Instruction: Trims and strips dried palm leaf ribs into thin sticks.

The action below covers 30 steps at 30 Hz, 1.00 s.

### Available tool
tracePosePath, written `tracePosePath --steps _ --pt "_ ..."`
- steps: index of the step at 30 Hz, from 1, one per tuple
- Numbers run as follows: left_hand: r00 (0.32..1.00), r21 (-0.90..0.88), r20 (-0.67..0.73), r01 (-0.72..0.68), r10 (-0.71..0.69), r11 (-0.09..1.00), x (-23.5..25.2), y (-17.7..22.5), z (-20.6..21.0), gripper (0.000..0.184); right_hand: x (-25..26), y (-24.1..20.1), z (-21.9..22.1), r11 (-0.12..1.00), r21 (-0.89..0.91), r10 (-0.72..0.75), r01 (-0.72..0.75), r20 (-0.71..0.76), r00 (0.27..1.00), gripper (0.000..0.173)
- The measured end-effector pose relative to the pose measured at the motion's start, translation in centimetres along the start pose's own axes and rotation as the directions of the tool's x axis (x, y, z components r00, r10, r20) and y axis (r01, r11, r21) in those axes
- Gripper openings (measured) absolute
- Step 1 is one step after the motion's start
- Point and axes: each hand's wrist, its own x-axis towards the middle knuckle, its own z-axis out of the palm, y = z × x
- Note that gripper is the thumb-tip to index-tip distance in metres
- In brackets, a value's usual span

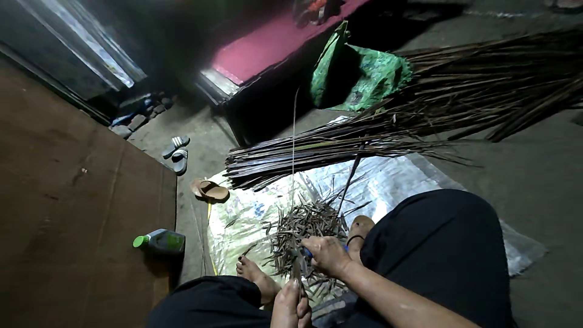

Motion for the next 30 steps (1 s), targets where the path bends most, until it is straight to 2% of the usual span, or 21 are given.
tracePosePath --steps 3,6,9,11,13,15,18,23,28,30 --pt "1.000 0.074 0.007 0.013 -0.014 0.997 -0.9 -0.5 0.1 0.033 0.7 1.1 -1.6 0.979 0.045 0.201 -0.201 0.006 0.980 0.038" --pt "1.000 0.069 -0.030 0.002 0.000 0.998 -0.8 -0.8 -0.1 0.035 0.4 1.3 -2.7 0.969 0.088 0.234 -0.230 -0.037 0.972 0.041" --pt "0.999 0.006 -0.046 -0.023 0.023 1.000 -0.1 -0.3 -0.3 0.041 -0.8 0.3 -1.8 0.986 0.164 0.031 -0.036 0.039 0.999 0.036" --pt "0.998 -0.020 -0.045 -0.041 0.041 0.999 0.2 0.1 -0.3 0.041 -1.7 -0.4 -0.2 0.967 0.211 -0.158 0.141 0.066 0.985 0.031" --pt "0.998 -0.069 -0.049 -0.051 0.048 0.996 0.4 0.3 -0.3 0.040 -2.5 -1.3 0.9 0.940 0.207 -0.296 0.272 0.092 0.951 0.018" --pt "0.999 -0.118 -0.033 -0.041 0.037 0.992 0.5 0.3 -0.3 0.042 -2.8 -1.9 1.1 0.936 0.144 -0.340 0.322 0.119 0.933 0.014" --pt "0.999 -0.113 -0.015 -0.034 0.033 0.993 0.5 0.2 -0.4 0.043 -2.5 -1.6 1.8 0.931 0.048 -0.363 0.362 0.023 0.932 0.011" --pt "0.999 0.013 -0.021 -0.030 0.030 0.999 0.0 -0.1 0.1 0.034 -1.4 -0.6 0.6 0.982 -0.006 -0.189 0.191 0.120 0.975 0.019" --pt "0.996 0.107 -0.026 -0.085 0.089 0.991 -0.2 -0.6 -0.2 0.030 -1.3 -0.9 0.6 0.987 -0.121 -0.112 0.109 -0.019 0.994 0.017" --pt "0.994 0.111 -0.025 -0.099 0.103 0.989 -0.3 -0.6 -0.2 0.028 -1.1 -0.8 1.1 0.981 -0.157 -0.127 0.111 -0.099 0.987 0.014"
